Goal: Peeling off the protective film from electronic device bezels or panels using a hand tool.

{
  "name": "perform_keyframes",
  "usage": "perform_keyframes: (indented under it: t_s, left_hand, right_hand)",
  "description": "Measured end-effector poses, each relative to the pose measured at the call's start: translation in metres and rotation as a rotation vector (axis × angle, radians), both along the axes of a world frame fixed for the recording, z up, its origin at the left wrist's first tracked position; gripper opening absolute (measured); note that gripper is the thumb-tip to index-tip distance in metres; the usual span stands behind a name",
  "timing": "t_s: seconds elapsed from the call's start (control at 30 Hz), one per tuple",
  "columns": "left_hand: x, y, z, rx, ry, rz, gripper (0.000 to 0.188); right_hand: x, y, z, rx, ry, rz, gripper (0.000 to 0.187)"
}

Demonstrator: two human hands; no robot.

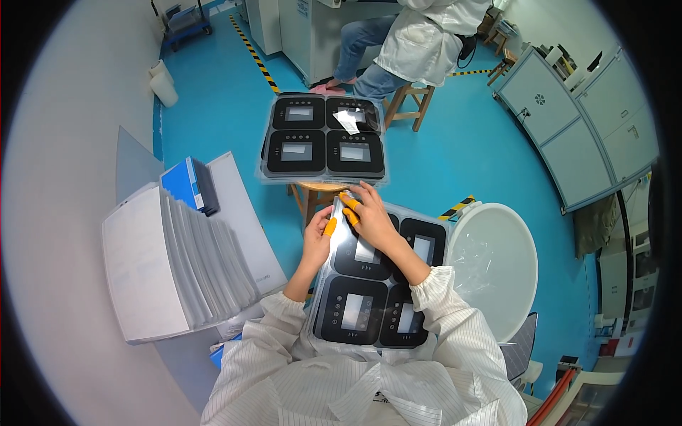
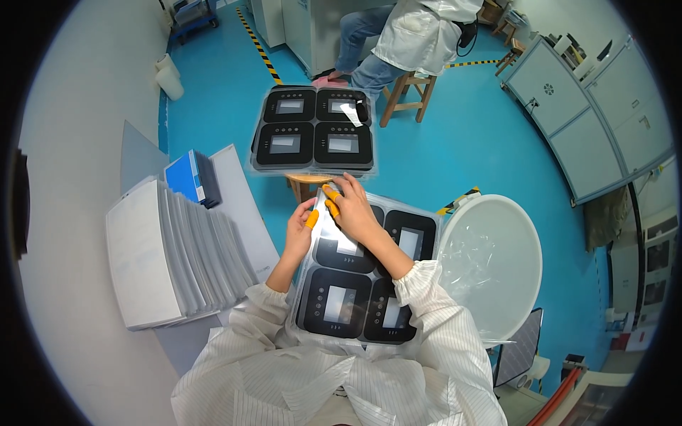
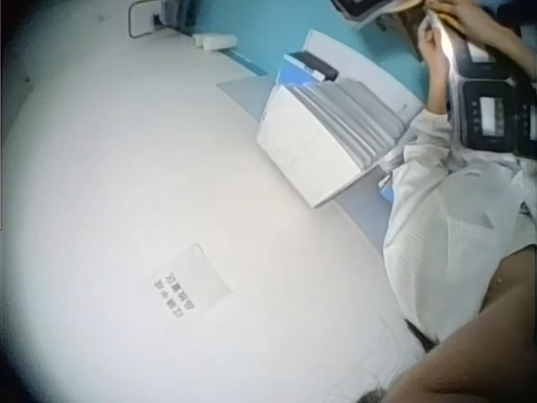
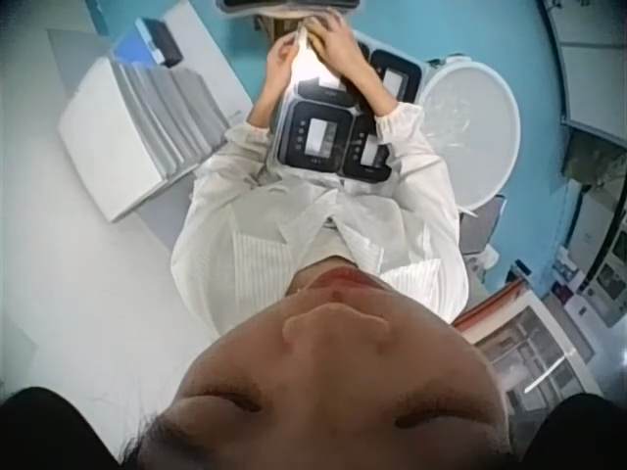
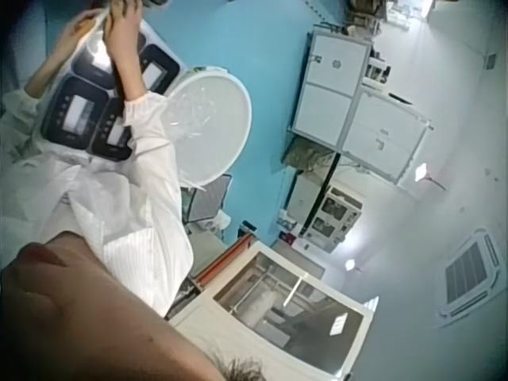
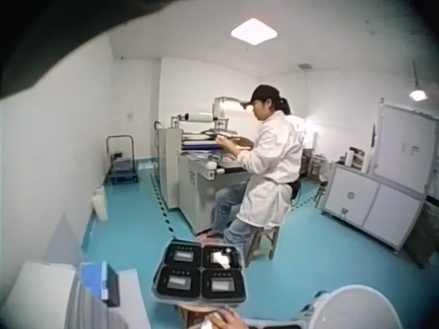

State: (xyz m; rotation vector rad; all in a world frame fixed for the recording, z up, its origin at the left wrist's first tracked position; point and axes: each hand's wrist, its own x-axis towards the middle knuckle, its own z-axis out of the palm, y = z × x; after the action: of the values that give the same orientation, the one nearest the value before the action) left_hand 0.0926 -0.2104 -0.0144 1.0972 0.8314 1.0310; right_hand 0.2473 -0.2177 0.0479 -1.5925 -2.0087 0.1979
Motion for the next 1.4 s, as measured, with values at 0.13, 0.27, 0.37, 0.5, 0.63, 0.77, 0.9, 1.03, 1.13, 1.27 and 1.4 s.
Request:
perform_keyframes:
  t_s: [0.13,0.27,0.37,0.5,0.63,0.77,0.9,1.03,1.13,1.27,1.4]
  left_hand:
    - [-0.001,0.0,-0.002,-0.007,-0.026,0.004,0.041]
    - [-0.001,0.0,0.001,-0.016,-0.017,-0.005,0.041]
    - [-0.001,0.0,0.001,-0.014,-0.018,-0.004,0.041]
    - [0.001,0.0,0.0,0.015,0.004,-0.008,0.04]
    - [-0.004,0.0,0.0,0.006,-0.005,-0.027,0.038]
    - [-0.011,0.006,0.0,0.181,0.133,0.177,0.032]
    - [-0.013,0.012,0.042,0.143,0.126,0.162,0.027]
    - [0.002,0.021,0.053,0.185,0.207,-0.091,0.025]
    - [0.015,0.02,0.061,0.199,0.189,-0.077,0.026]
    - [0.021,0.024,0.064,0.015,-0.058,-0.071,0.026]
    - [0.028,0.016,0.079,-0.053,-0.064,-0.093,0.026]
  right_hand:
    - [-0.002,-0.007,0.001,0.032,-0.032,0.039,0.031]
    - [0.004,-0.005,-0.002,0.071,0.014,0.054,0.027]
    - [0.006,0.005,-0.001,0.11,0.117,-0.015,0.025]
    - [0.005,0.015,-0.007,0.153,0.119,0.035,0.016]
    - [-0.002,0.004,-0.003,0.172,0.16,0.141,0.02]
    - [-0.002,-0.036,0.01,0.119,0.086,0.151,0.022]
    - [0.001,-0.069,0.022,0.095,0.042,0.131,0.023]
    - [0.002,-0.082,0.027,0.082,0.058,0.131,0.023]
    - [0.006,-0.086,0.036,0.127,0.173,0.124,0.022]
    - [0.022,-0.082,0.049,0.255,0.331,-0.029,0.025]
    - [0.018,-0.065,0.07,0.275,0.183,0.001,0.038]
